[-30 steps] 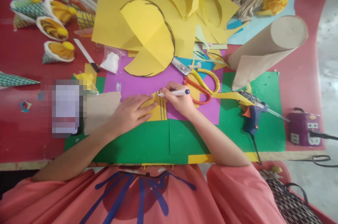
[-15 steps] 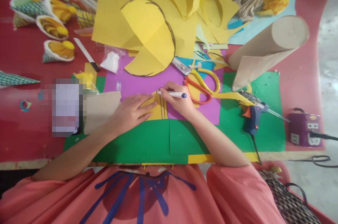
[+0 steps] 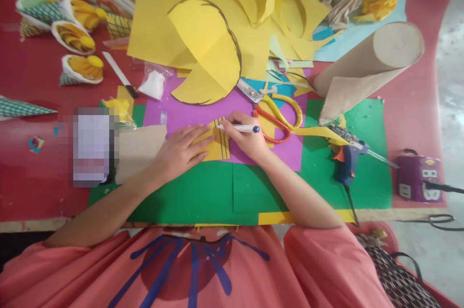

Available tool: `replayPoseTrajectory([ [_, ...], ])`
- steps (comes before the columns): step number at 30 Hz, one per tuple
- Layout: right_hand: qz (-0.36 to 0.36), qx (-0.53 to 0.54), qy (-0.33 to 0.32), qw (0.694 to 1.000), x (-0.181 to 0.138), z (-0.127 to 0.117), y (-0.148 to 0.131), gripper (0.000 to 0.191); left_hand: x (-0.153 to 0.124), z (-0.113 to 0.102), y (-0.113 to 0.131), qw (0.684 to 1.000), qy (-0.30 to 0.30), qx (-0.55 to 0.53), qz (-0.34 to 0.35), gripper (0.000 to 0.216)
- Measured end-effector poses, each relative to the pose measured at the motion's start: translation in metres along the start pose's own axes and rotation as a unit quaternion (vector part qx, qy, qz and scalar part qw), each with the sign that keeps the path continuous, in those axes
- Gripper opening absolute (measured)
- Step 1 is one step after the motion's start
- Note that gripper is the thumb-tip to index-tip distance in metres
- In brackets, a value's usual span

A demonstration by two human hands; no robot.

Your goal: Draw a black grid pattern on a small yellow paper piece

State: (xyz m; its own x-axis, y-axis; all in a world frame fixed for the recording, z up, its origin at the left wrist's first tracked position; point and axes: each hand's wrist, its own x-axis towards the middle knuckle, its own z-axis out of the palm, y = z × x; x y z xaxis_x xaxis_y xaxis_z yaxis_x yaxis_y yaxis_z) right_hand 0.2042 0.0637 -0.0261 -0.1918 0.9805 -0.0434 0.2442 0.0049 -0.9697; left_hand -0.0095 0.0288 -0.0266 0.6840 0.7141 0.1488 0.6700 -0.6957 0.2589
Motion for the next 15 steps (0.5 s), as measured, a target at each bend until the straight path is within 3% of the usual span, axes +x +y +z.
replayPoseTrajectory([
  [10, -0.023, -0.035, -0.011, 0.999, -0.0004, 0.0004, -0.0008, 0.021, 0.0008, -0.0009, 0.0007, 1.0, -0.004, -0.017, -0.016, 0.041],
  [15, -0.001, 0.002, -0.035, 0.999, 0.0006, -0.0014, -0.0014, 0.025, 0.0002, -0.0005, 0.0007, 0.999, -0.012, -0.022, -0.024, 0.042],
])
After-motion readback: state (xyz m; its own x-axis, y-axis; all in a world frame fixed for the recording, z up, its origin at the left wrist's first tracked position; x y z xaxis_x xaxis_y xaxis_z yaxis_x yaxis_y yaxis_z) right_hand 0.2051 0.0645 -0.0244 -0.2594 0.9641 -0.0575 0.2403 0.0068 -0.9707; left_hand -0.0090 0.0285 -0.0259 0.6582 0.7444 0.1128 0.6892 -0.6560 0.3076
